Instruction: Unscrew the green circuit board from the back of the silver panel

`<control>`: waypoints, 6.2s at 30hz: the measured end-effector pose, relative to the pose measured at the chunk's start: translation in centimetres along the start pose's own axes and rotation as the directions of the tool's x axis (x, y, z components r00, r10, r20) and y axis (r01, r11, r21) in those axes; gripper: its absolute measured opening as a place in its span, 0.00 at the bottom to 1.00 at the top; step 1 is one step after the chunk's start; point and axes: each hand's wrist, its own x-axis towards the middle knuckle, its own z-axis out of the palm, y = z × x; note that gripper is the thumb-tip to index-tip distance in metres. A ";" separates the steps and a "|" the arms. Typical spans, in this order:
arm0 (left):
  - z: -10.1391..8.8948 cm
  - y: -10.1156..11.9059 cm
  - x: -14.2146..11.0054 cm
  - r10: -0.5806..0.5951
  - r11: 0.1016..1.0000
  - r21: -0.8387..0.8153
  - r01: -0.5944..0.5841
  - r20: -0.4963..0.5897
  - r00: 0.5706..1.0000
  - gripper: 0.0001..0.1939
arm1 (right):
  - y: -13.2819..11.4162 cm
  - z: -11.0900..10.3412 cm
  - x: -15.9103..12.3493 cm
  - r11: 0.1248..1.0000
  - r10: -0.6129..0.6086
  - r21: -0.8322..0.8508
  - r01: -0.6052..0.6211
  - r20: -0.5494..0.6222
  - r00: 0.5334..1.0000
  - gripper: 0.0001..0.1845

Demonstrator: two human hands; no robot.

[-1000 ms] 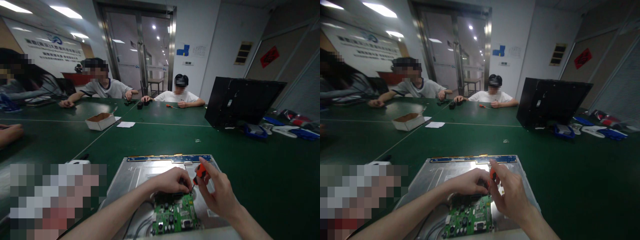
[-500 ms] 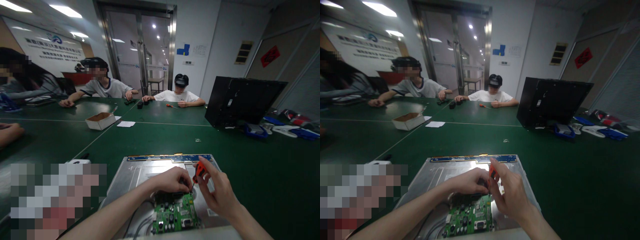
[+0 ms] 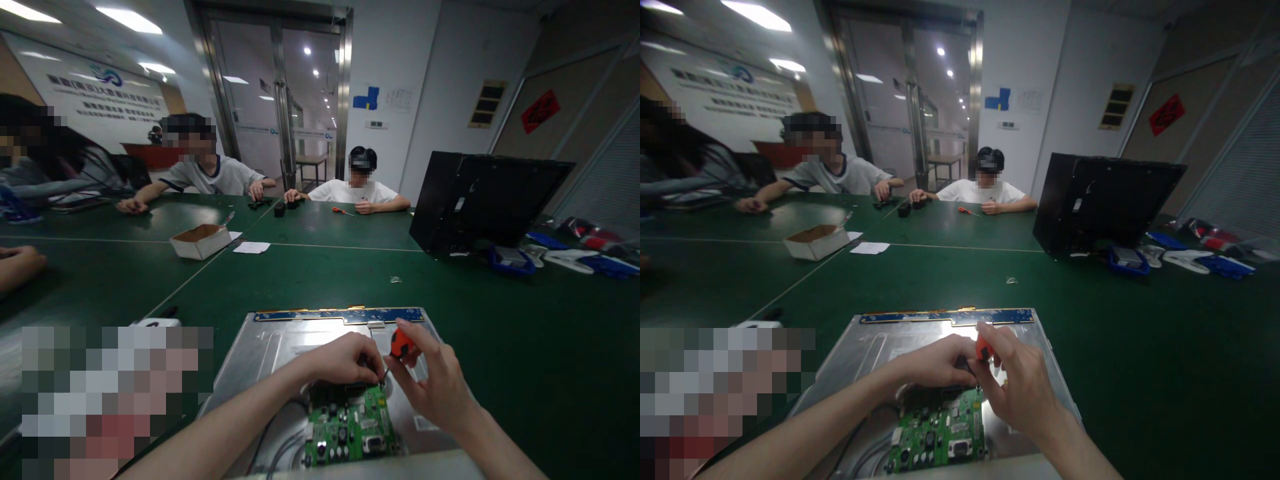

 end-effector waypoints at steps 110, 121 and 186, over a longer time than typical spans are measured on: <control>0.0 0.1 0.1 0.008 1.000 0.013 -0.008 0.000 1.000 0.07 | 0.0 0.0 -0.4 1.000 0.026 0.006 -0.026 -0.022 0.999 0.25; 0.0 0.0 0.0 0.006 1.000 0.016 -0.007 0.003 1.000 0.04 | -0.2 0.1 -0.4 0.998 0.052 -0.029 -0.051 0.035 0.998 0.26; 0.0 -0.2 0.1 0.025 1.000 0.014 -0.025 0.001 1.000 0.07 | 0.2 0.4 -0.6 0.999 -0.018 -0.037 0.018 -0.015 1.000 0.23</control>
